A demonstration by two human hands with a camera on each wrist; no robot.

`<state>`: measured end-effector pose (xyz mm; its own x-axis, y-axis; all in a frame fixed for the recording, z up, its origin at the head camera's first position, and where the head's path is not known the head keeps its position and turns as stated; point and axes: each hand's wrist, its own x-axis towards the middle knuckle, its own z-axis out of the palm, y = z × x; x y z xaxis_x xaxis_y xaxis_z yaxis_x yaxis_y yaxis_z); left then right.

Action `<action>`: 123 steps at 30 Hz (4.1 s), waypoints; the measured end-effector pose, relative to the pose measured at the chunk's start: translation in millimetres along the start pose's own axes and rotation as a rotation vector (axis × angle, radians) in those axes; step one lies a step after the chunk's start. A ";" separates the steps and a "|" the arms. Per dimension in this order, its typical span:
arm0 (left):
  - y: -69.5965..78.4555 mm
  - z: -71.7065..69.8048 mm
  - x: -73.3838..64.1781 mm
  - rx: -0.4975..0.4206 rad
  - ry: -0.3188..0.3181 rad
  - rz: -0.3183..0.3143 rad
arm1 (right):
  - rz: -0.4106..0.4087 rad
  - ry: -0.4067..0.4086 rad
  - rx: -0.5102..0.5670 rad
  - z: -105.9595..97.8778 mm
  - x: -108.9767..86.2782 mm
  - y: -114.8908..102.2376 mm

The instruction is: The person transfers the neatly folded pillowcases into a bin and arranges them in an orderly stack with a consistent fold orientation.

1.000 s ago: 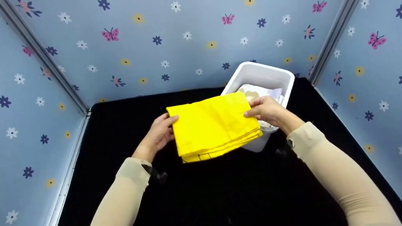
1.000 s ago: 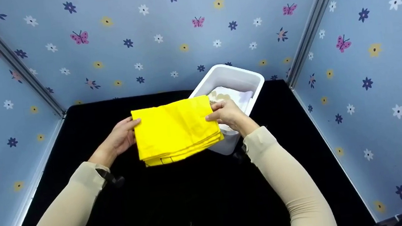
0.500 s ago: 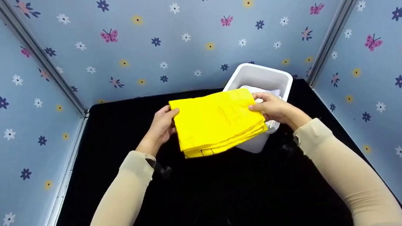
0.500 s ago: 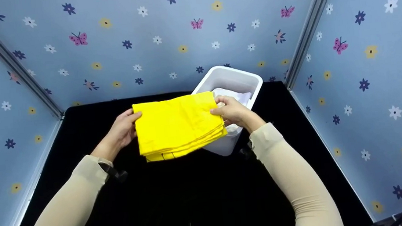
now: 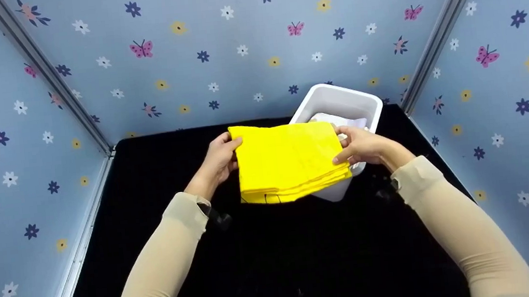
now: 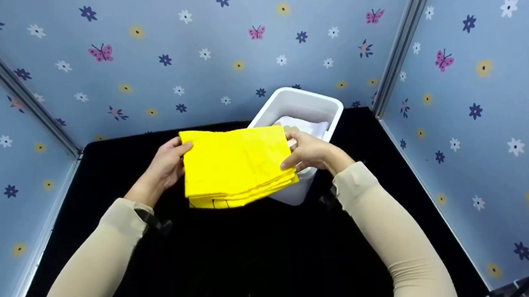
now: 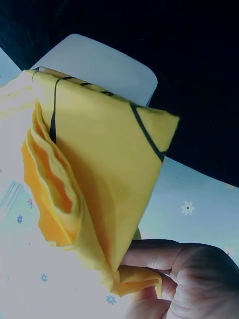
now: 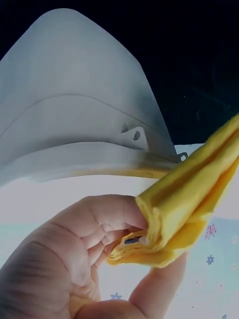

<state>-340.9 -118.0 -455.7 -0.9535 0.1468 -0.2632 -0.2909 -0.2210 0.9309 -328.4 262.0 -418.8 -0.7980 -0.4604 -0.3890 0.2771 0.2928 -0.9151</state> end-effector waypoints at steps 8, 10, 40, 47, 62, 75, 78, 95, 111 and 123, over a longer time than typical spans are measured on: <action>7.5 2.0 -1.6 0.054 -0.029 0.002 | 0.020 0.065 -0.032 -10.3 -4.0 -4.8; 9.1 2.9 -1.8 0.061 -0.039 0.002 | 0.016 0.094 -0.037 -14.1 -5.5 -7.3; 8.0 46.7 0.6 0.025 -0.082 0.042 | -0.050 0.386 0.011 -68.9 -15.4 -27.7; 3.9 55.6 3.4 0.024 -0.094 0.050 | -0.016 0.402 0.071 -80.0 -17.0 -31.2; -8.1 70.1 9.2 0.023 -0.080 0.071 | -0.082 0.573 0.201 -96.4 -11.1 -30.0; -10.9 88.9 10.9 0.041 -0.051 0.067 | -0.101 0.690 0.473 -104.7 1.3 -39.8; -11.1 91.2 11.6 0.026 -0.041 0.072 | -0.101 0.663 0.496 -107.6 2.3 -42.9; -7.3 106.0 15.8 0.094 -0.056 0.154 | -0.200 0.784 0.429 -114.8 17.0 -71.8; -16.5 117.1 17.9 0.122 -0.082 0.196 | -0.255 0.799 0.303 -115.3 22.8 -69.2; -21.8 115.1 20.8 0.238 -0.039 0.183 | -0.214 0.797 0.178 -116.9 33.6 -24.8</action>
<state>-345.3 0.8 -452.3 -0.9833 0.1636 -0.0803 -0.0839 -0.0156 0.9964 -424.7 337.2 -396.8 -0.9632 0.2579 -0.0754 0.1040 0.0991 -0.9896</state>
